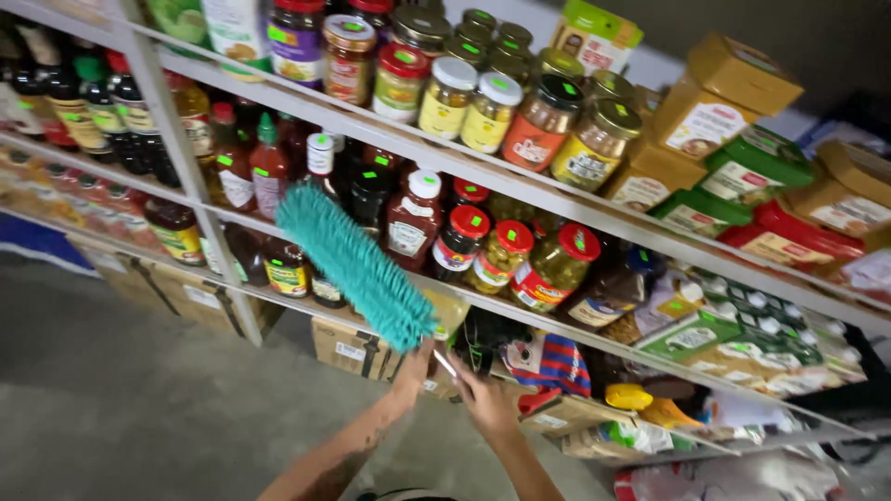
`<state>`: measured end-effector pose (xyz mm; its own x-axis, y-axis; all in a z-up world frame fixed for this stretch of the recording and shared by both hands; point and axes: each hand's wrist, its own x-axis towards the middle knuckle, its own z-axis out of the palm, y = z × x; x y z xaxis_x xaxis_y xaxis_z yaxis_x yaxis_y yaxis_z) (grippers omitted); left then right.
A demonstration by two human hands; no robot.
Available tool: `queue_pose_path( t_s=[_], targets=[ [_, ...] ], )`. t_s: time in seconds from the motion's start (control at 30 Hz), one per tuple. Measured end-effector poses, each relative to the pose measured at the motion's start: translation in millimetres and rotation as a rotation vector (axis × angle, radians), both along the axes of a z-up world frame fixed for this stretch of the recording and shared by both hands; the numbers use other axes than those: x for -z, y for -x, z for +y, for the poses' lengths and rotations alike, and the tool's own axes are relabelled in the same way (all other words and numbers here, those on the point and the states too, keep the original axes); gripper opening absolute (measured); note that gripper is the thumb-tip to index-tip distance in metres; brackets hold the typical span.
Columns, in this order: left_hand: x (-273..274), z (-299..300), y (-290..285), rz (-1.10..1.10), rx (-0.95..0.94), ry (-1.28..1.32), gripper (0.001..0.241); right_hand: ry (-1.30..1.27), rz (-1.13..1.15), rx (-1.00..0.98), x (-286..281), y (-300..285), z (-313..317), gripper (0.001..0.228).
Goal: Dusting and organizing various grocery products on store shelves using a microfiber duster.
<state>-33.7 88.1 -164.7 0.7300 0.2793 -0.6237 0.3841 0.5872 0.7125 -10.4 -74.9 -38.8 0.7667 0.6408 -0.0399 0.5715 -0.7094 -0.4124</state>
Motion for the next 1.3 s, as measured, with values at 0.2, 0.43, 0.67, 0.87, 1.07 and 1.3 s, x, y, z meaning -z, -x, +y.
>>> queue_pose_path(
  t_s=[0.2, 0.43, 0.67, 0.87, 1.07, 1.3],
  targets=[
    [176.4, -25.6, -26.3, -0.422, -0.077, -0.078, 0.057, 0.122, 0.156, 0.061, -35.7, 12.5, 14.2, 0.049],
    [-47.3, 58.9, 10.9, -0.516, -0.234, 0.091, 0.041, -0.095, 0.014, -0.099, -19.4, 9.5, 67.8, 0.056],
    [38.5, 47.2, 16.4, -0.090, -0.082, -0.183, 0.064, 0.048, 0.127, -0.128, -30.2, 21.6, 54.0, 0.057],
    [13.6, 12.9, 22.9, -0.261, -0.163, -0.087, 0.057, -0.147, 0.159, -0.092, -33.2, 30.7, 23.2, 0.054],
    [92.6, -46.6, 19.4, -0.198, 0.095, -0.177, 0.067, -0.182, 0.160, -0.015, -3.4, 38.4, -38.8, 0.056],
    [153.2, -93.6, 22.8, -0.874, 0.264, -1.163, 0.059, -0.160, 0.191, 0.134, 32.4, 63.1, -90.8, 0.055]
  ],
)
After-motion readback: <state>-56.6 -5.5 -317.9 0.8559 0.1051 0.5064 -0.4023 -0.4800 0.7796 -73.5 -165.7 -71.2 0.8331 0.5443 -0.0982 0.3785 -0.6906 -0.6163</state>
